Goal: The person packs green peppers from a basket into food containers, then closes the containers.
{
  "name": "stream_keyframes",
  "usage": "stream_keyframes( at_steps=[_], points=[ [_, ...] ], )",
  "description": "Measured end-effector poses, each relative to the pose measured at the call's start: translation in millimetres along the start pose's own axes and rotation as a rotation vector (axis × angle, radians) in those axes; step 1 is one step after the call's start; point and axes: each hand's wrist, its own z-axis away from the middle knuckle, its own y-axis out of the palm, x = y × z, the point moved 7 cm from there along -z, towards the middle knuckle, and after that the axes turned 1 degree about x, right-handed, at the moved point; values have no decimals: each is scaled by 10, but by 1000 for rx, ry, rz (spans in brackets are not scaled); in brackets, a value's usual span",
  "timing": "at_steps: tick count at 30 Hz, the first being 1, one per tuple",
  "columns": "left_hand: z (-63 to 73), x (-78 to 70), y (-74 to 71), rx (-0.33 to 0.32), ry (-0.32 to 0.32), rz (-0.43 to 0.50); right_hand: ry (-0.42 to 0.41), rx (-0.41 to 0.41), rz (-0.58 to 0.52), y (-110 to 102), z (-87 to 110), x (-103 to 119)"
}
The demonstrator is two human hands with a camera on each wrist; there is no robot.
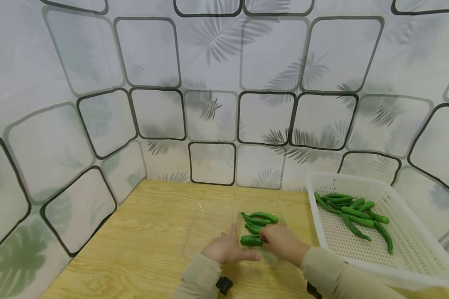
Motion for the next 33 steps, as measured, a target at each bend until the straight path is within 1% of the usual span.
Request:
stream_keyframes(
  at_steps=[7, 15, 22, 33],
  points=[
    [8, -5, -7, -10, -2, -22, 43, 16, 41, 89, 11, -49],
    [18, -16, -13, -13, 10, -30, 83, 17, 37, 91, 31, -63],
    [15, -24, -12, -12, 12, -46, 122, 33, 44, 130, 33, -102],
    [14, -19, -12, -15, 2, -50, 145, 45, 49, 135, 38, -116]
  ],
)
